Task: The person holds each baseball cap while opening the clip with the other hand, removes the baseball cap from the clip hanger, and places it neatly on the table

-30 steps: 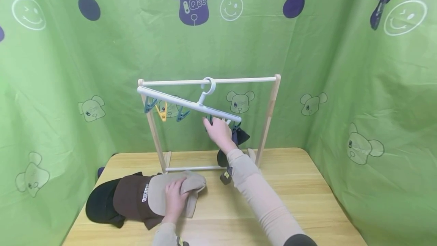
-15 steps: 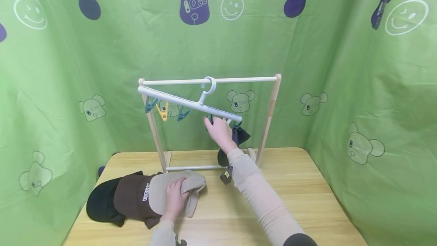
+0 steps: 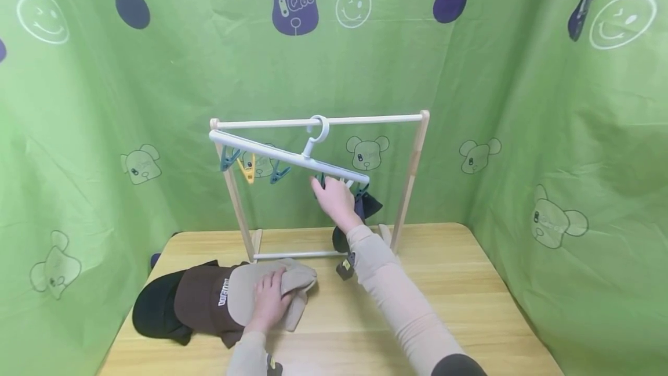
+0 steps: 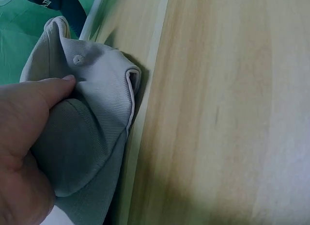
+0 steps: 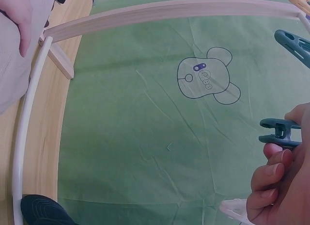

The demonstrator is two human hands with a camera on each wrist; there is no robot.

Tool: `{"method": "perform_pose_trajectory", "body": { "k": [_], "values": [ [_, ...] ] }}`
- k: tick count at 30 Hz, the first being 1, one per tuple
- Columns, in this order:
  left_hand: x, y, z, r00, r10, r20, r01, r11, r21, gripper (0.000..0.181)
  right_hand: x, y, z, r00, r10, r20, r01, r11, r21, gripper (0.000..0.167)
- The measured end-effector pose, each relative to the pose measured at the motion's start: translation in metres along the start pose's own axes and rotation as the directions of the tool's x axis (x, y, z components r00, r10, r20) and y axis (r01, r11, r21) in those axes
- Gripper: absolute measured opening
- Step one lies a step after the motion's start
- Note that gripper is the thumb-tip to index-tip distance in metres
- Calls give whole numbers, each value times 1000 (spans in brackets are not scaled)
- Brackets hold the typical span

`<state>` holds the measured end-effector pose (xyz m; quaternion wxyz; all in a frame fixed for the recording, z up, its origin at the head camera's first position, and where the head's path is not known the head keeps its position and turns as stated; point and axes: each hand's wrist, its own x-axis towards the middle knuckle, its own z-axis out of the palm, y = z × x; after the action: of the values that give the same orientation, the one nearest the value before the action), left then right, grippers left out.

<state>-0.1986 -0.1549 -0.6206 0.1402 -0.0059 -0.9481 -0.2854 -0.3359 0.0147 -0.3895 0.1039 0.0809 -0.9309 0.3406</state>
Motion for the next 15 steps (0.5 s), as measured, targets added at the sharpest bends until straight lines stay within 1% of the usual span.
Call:
{"method": "perform_pose_trajectory", "body": {
  "k": [6,9,15],
  "values": [
    [0,4,-5,998,-16,58,15,1000,25,68,0,-1,0,1000,-4,-15,4,1000,-10,50],
    [0,6,-7,997,-17,77,14,999,35,72,0,-1,0,1000,-3,-21,3,1000,-10,49],
    [-1,6,-5,991,-46,127,39,998,55,80,-1,1,0,1000,-2,-16,2,1000,9,49]
  ]
}}
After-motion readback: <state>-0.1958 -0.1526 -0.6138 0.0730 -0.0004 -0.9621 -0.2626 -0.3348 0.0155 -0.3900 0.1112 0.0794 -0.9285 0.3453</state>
